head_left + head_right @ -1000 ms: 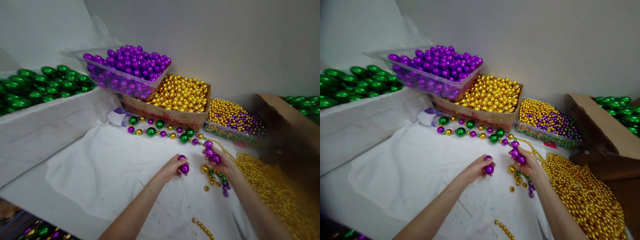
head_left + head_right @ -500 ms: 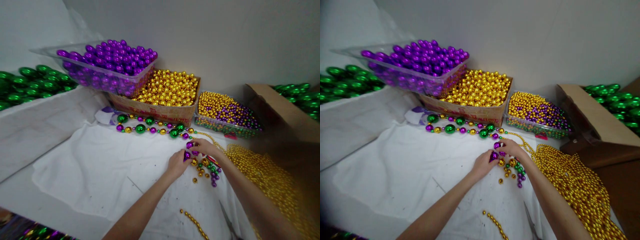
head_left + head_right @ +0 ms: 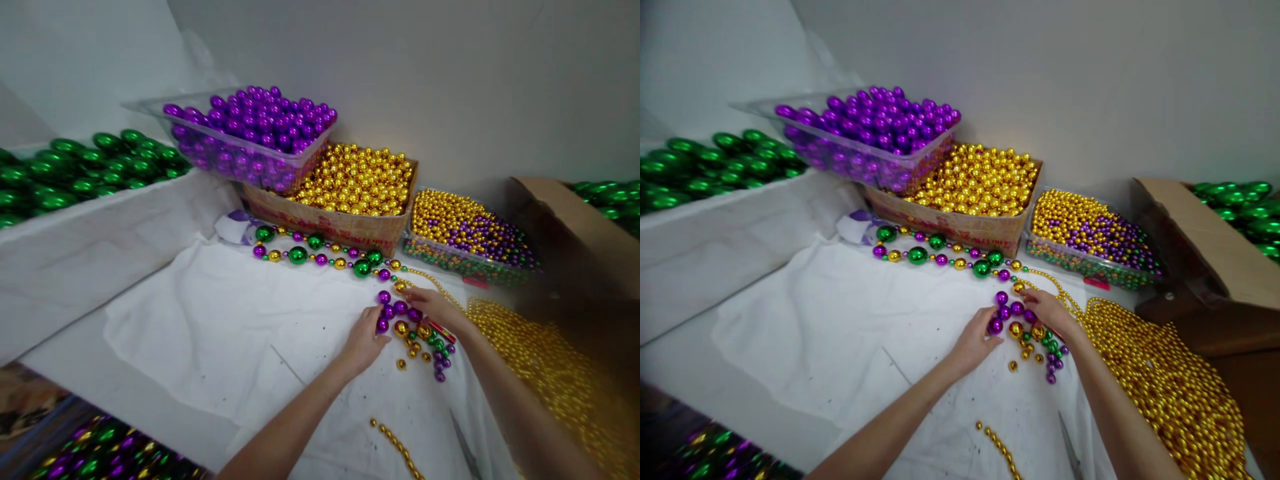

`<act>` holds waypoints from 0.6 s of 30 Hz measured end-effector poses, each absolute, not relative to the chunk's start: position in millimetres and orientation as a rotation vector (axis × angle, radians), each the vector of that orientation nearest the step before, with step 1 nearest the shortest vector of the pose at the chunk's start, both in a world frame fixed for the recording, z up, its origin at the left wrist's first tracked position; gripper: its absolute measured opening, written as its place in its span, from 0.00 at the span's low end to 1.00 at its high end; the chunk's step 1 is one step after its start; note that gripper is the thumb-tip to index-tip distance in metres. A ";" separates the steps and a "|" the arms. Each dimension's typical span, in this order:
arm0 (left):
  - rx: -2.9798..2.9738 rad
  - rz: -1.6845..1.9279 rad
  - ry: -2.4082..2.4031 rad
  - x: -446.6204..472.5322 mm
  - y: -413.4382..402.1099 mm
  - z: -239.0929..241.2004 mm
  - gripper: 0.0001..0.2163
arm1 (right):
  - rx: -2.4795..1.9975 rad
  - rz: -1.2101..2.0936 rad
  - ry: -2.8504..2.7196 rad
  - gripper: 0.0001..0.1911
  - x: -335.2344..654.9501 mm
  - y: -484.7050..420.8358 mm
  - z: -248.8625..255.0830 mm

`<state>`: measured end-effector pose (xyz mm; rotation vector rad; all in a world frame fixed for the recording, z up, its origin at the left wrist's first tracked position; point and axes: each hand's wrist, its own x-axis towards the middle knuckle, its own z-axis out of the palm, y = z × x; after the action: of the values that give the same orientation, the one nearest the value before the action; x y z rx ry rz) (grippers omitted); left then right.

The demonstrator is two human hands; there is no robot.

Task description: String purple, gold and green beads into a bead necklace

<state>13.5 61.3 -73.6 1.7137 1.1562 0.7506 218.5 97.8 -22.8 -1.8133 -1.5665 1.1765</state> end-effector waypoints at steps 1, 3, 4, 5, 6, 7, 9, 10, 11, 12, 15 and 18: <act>1.706 0.737 1.145 12.2 61.2 -74.0 0.31 | -1.808 1.149 -1.509 0.18 220.9 95.8 -21.5; 1.684 0.729 1.128 5.9 61.3 -74.5 0.30 | -1.816 1.063 -1.389 0.18 227.3 93.9 -17.4; 1.674 0.733 1.128 0.8 61.8 -74.3 0.28 | -1.827 1.010 -1.332 0.18 230.4 93.8 -14.6; 1.673 0.738 1.137 -5.7 62.7 -73.7 0.27 | -1.837 0.959 -1.284 0.19 232.3 94.0 -11.6; 1.682 0.739 1.154 -13.5 64.4 -72.3 0.25 | -1.841 0.918 -1.251 0.20 232.3 94.4 -8.4; 1.701 0.730 1.176 -22.7 66.6 -70.2 0.24 | -1.834 0.893 -1.238 0.20 229.4 95.0 -5.4; 1.764 0.679 1.211 -44.7 72.3 -62.6 0.20 | -1.779 0.900 -1.278 0.20 213.5 95.4 -1.1; 1.800 0.644 1.217 -57.4 75.0 -56.8 0.18 | -1.733 0.929 -1.324 0.19 200.5 95.1 -0.4; 1.835 0.607 1.216 -71.3 77.5 -49.7 0.17 | -1.681 0.977 -1.385 0.18 185.0 94.3 -1.3; 1.871 0.570 1.206 -86.2 80.1 -41.3 0.16 | -1.628 1.036 -1.452 0.18 168.0 93.8 -3.9; 1.996 0.477 1.157 -139.1 92.6 -9.7 0.17 | -1.480 1.312 -1.749 0.19 113.1 101.4 -21.3; 2.074 0.514 1.273 -209.4 109.8 32.2 0.16 | -1.325 1.441 -1.966 0.23 52.0 125.0 -36.1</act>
<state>-209.4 109.8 32.2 2.0745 1.2734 0.5139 52.0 125.0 -36.1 -1.3251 -1.9657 1.4414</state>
